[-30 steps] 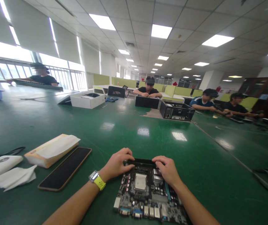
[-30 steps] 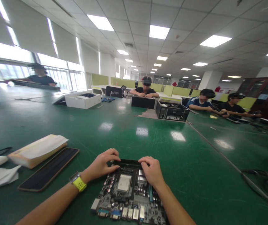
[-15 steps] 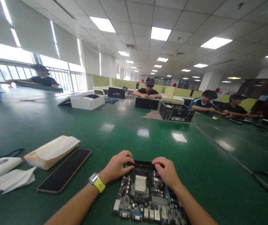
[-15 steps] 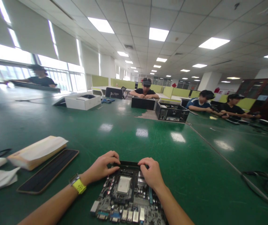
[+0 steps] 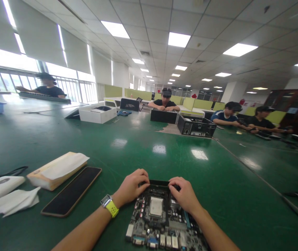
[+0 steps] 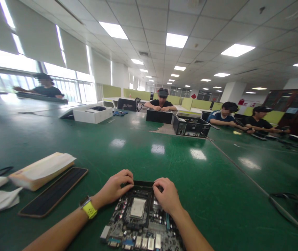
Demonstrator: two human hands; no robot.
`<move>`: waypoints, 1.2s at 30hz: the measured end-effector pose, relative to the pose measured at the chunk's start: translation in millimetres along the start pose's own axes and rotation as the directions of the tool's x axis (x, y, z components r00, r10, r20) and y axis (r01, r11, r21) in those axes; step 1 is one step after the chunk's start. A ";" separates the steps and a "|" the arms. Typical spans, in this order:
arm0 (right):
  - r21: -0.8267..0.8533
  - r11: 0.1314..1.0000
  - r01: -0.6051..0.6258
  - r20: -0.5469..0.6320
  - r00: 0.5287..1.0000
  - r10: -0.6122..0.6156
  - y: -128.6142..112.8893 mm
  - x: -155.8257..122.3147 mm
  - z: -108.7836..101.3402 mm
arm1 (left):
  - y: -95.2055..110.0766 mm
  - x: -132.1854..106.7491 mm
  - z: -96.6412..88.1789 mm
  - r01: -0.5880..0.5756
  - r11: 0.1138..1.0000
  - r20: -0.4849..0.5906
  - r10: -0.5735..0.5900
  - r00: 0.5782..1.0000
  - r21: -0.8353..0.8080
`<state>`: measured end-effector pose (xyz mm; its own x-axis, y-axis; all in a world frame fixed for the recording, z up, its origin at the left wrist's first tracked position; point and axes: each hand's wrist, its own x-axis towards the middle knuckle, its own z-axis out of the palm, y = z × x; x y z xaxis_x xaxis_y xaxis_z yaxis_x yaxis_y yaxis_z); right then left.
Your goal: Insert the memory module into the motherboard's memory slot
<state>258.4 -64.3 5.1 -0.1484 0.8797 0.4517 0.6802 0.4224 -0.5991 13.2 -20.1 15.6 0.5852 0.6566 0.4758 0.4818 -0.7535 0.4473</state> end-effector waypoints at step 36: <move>-0.048 0.997 0.063 -0.051 0.997 -0.065 -0.1 -0.1 -1.3 | 0.6 -0.6 0.6 -0.035 0.998 -0.078 0.031 0.996 -0.053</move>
<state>259.3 -64.7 6.0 -0.1560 0.8380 0.5229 0.7030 0.4661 -0.5372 13.5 -21.0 15.2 0.5468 0.6337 0.5472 0.4260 -0.7732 0.4698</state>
